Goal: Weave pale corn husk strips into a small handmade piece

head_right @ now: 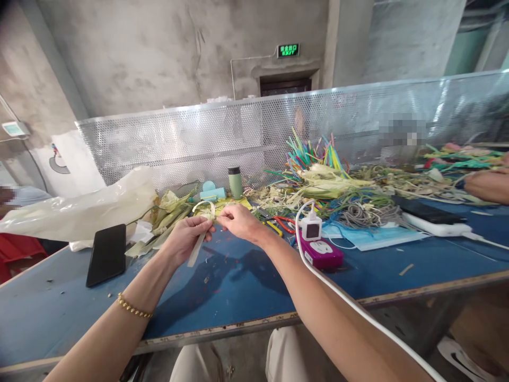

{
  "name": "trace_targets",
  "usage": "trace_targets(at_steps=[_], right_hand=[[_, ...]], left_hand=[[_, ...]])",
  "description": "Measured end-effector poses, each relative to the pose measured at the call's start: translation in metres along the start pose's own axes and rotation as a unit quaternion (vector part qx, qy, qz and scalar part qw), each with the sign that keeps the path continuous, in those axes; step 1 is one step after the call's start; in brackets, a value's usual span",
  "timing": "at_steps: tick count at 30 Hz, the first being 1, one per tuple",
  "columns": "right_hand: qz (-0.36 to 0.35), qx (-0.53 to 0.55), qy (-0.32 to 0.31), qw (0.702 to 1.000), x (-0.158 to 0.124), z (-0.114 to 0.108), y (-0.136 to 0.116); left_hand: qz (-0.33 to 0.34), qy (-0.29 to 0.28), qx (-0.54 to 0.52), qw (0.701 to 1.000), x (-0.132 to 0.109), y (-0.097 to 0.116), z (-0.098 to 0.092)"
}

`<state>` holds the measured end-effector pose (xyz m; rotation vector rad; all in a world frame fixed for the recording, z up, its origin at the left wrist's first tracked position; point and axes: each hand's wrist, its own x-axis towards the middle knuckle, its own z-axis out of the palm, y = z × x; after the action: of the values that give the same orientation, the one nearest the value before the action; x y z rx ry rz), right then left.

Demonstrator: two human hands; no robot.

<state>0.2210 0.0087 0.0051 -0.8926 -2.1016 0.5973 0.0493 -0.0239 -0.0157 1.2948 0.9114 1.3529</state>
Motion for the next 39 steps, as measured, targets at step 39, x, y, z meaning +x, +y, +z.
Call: trace_targets(at_steps=[39], right_hand=[[0.062, 0.07, 0.099, 0.991, 0.0037, 0.003, 0.0021]], left_hand=[[0.022, -0.056, 0.092, 0.994, -0.0078, 0.002, 0.0064]])
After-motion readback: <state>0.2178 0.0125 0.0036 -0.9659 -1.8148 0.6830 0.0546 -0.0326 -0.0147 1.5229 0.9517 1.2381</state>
